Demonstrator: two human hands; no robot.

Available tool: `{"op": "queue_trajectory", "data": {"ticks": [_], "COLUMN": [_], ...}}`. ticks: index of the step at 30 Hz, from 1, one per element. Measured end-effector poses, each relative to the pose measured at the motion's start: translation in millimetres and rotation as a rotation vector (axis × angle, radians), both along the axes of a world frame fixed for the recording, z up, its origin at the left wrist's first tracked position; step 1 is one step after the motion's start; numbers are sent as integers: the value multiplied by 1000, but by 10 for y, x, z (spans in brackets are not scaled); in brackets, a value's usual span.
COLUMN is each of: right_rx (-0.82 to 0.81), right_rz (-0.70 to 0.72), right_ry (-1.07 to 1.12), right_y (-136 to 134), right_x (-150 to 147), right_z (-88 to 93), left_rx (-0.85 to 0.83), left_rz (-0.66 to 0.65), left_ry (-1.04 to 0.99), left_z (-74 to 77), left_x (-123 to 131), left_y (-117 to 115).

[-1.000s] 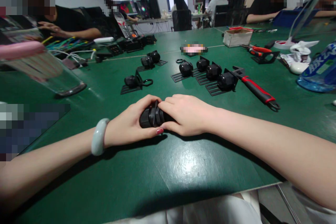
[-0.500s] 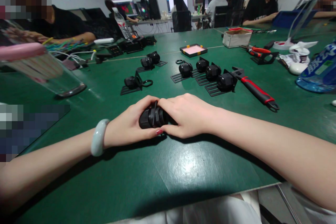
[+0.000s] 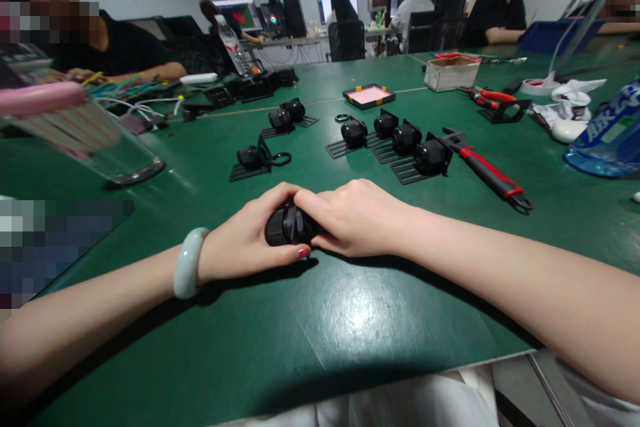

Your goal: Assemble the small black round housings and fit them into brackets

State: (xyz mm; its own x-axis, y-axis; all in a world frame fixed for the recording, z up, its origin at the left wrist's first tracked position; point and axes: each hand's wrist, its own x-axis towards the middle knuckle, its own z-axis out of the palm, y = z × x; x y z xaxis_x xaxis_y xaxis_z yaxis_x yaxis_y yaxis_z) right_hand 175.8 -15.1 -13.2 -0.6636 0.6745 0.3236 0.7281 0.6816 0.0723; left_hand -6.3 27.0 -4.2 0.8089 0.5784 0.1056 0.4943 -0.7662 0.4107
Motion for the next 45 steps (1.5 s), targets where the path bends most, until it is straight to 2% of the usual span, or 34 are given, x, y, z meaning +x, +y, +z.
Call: {"op": "queue_trajectory", "data": {"ticks": [16, 27, 32, 45], "right_rx": [-99, -141, -132, -36], "right_rz": [31, -14, -20, -17], "right_ry": [-17, 44, 82, 13], "right_y": [-3, -13, -15, -8], "right_x": [12, 0, 8, -1], "right_z": [42, 79, 66, 10], "left_rx": [-15, 7, 8, -17], "left_rz": [9, 1, -12, 1], "left_ry": [-25, -7, -14, -20], "left_z": [5, 3, 4, 14], "left_x": [-1, -6, -4, -2], "left_y": [1, 2, 4, 0]}}
